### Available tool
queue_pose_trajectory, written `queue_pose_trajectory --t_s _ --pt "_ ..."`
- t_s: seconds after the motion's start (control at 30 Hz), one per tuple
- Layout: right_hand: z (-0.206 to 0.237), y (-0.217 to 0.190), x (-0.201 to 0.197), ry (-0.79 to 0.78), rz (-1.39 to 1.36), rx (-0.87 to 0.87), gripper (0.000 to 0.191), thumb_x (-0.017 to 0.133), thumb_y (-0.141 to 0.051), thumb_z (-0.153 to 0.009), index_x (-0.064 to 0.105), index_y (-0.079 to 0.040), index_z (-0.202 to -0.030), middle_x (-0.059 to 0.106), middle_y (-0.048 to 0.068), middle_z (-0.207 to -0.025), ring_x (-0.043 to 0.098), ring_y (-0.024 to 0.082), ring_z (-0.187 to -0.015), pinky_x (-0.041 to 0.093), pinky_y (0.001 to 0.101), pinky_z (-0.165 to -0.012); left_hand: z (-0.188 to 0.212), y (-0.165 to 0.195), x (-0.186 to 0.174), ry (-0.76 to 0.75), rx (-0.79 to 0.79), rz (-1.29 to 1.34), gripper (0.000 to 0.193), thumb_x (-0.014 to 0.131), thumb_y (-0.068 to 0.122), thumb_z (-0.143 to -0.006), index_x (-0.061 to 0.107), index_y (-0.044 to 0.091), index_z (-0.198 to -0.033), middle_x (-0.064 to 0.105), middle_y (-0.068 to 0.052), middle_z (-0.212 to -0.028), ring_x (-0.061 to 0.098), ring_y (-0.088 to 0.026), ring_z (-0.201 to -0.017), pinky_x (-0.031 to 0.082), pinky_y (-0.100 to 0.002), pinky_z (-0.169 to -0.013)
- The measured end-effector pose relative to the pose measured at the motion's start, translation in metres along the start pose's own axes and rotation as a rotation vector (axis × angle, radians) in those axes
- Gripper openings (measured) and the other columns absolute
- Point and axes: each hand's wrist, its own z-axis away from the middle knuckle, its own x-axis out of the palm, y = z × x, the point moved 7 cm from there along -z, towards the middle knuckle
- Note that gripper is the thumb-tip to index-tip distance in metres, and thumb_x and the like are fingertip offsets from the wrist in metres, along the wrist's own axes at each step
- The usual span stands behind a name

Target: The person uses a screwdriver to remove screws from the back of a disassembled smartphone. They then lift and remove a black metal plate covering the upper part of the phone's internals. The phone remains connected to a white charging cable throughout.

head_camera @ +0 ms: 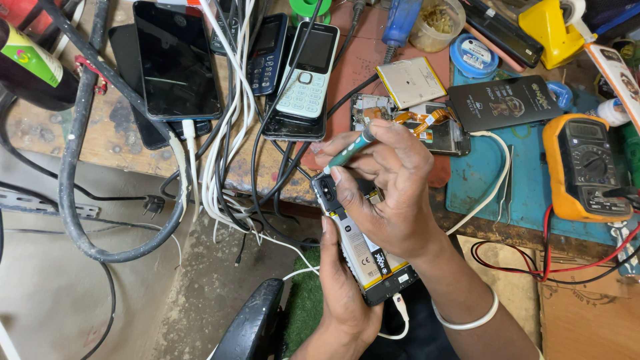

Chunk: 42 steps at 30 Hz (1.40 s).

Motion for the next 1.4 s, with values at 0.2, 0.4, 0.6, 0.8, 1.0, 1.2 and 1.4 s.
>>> queue_pose_trajectory --t_s 0.2,0.4,0.6,0.8,1.0,1.2,1.4 --pt "-0.001 -0.003 0.002 -0.007 0.044 -0.02 0.077 0.057 0.018 -0.106 0.016 -0.021 -0.157 0.057 0.022 -0.129 0.069 0.027 -0.119 0.063 0.0382 -0.105 0.003 0.004 0.001 0.016 -0.005 -0.037 0.06 0.038 0.057 -0.1 0.058 0.011 -0.132 0.07 -0.008 -0.117 0.068 -0.018 -0.108 0.056 -0.037 -0.093" --pt "-0.004 -0.006 0.004 0.002 0.009 -0.017 0.074 0.057 0.018 -0.106 0.017 -0.022 -0.154 0.058 0.022 -0.129 0.069 0.027 -0.119 0.063 0.0385 -0.105 0.006 0.005 0.003 0.022 -0.006 -0.036 0.059 0.038 0.057 -0.1 0.058 0.011 -0.131 0.07 -0.007 -0.117 0.069 -0.018 -0.109 0.056 -0.036 -0.094" --pt "-0.004 -0.009 0.004 -0.018 0.053 -0.038 0.078 0.059 0.019 -0.105 0.017 -0.021 -0.157 0.058 0.02 -0.127 0.07 0.026 -0.116 0.064 0.0368 -0.102 0.007 0.006 0.006 0.004 0.012 -0.007 0.058 0.039 0.056 -0.1 0.057 0.011 -0.132 0.069 -0.007 -0.118 0.068 -0.018 -0.109 0.056 -0.036 -0.094" --pt "-0.006 -0.009 0.004 -0.008 0.035 -0.029 0.078 0.059 0.019 -0.105 0.018 -0.021 -0.157 0.058 0.02 -0.127 0.07 0.026 -0.116 0.063 0.0375 -0.105 0.01 0.005 0.003 0.031 0.001 -0.012 0.058 0.039 0.056 -0.098 0.058 0.013 -0.132 0.071 -0.006 -0.117 0.069 -0.017 -0.108 0.056 -0.035 -0.093" --pt "-0.005 -0.01 0.007 -0.025 0.047 -0.043 0.077 0.059 0.018 -0.105 0.019 -0.022 -0.157 0.058 0.021 -0.128 0.069 0.027 -0.118 0.064 0.0381 -0.103 0.01 0.006 0.003 0.021 0.01 -0.013 0.058 0.04 0.056 -0.1 0.058 0.011 -0.132 0.07 -0.007 -0.117 0.068 -0.018 -0.107 0.056 -0.036 -0.092" --pt "-0.001 -0.013 0.006 -0.056 -0.003 -0.093 0.075 0.056 0.015 -0.106 0.021 -0.027 -0.158 0.059 0.023 -0.128 0.068 0.03 -0.119 0.067 0.0373 -0.098 0.014 0.006 0.005 -0.003 0.022 -0.029 0.06 0.038 0.057 -0.1 0.057 0.011 -0.132 0.069 -0.008 -0.118 0.068 -0.017 -0.11 0.056 -0.035 -0.094" --pt "-0.004 -0.017 0.005 -0.052 -0.023 -0.081 0.07 0.058 0.014 -0.108 0.024 -0.024 -0.155 0.061 0.02 -0.129 0.069 0.028 -0.118 0.066 0.0351 -0.097 0.015 0.006 0.008 0.004 0.016 -0.023 0.06 0.038 0.058 -0.1 0.057 0.01 -0.132 0.068 -0.008 -0.119 0.068 -0.018 -0.11 0.056 -0.036 -0.094"
